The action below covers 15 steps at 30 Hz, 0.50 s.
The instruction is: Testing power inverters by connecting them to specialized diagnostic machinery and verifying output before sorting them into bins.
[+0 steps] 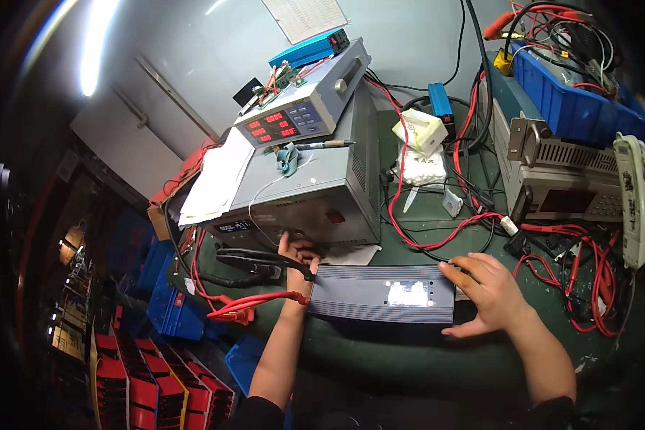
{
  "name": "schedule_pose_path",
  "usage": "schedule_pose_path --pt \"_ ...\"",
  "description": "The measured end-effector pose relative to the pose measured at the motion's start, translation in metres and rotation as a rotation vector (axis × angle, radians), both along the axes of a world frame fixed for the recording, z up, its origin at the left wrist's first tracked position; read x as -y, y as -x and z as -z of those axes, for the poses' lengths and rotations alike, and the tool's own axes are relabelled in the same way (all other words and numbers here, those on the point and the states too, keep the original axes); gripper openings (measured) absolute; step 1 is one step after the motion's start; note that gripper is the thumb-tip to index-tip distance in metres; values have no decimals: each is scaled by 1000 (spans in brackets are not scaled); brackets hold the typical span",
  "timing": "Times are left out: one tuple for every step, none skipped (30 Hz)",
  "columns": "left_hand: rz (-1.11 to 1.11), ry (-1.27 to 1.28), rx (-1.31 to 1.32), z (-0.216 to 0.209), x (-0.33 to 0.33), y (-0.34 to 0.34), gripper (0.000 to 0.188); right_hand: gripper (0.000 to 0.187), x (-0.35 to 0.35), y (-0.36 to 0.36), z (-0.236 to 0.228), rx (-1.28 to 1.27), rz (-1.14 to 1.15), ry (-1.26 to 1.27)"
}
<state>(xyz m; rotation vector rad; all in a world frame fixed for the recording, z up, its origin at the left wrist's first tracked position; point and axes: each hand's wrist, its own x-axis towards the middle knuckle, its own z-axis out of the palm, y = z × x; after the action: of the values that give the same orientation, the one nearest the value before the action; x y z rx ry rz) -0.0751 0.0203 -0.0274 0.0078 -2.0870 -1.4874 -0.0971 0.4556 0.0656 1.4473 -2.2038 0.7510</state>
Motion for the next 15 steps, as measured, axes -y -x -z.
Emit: schedule_pose_path --pt "-12 -25 -43 1 0 0 88 102 0 0 0 0 0 0" --pt "-11 -25 -45 1 1 0 88 102 0 0 0 -2 2 0" --pt "-4 19 0 1 2 -1 89 102 0 0 0 -1 1 1" --pt "2 64 46 1 3 -1 90 102 0 0 0 0 0 1" --pt "2 64 45 1 3 0 90 102 0 0 0 -1 0 1" --pt "-4 17 14 2 2 0 90 102 -1 -1 0 -3 4 -1" --pt "-9 -29 -18 3 2 0 91 103 -1 -1 0 -4 8 -3" --pt "-10 -29 -18 4 3 1 91 103 -1 -1 0 -5 7 -3" --pt "4 -17 -17 4 4 0 91 103 -1 -1 0 -3 7 -1" --pt "18 -5 -17 5 5 0 91 103 -1 -1 0 0 7 0" --pt "20 -6 -17 4 6 0 91 103 0 -1 0 0 8 0" --pt "23 32 -5 4 6 -1 91 103 0 -1 1 2 10 -1" --pt "25 69 8 3 6 -1 91 103 0 -1 1 4 11 -2" --pt "24 68 7 4 6 0 91 103 0 -1 1 3 9 -2" --pt "14 24 -27 5 5 0 92 102 0 -1 0 3 8 0"
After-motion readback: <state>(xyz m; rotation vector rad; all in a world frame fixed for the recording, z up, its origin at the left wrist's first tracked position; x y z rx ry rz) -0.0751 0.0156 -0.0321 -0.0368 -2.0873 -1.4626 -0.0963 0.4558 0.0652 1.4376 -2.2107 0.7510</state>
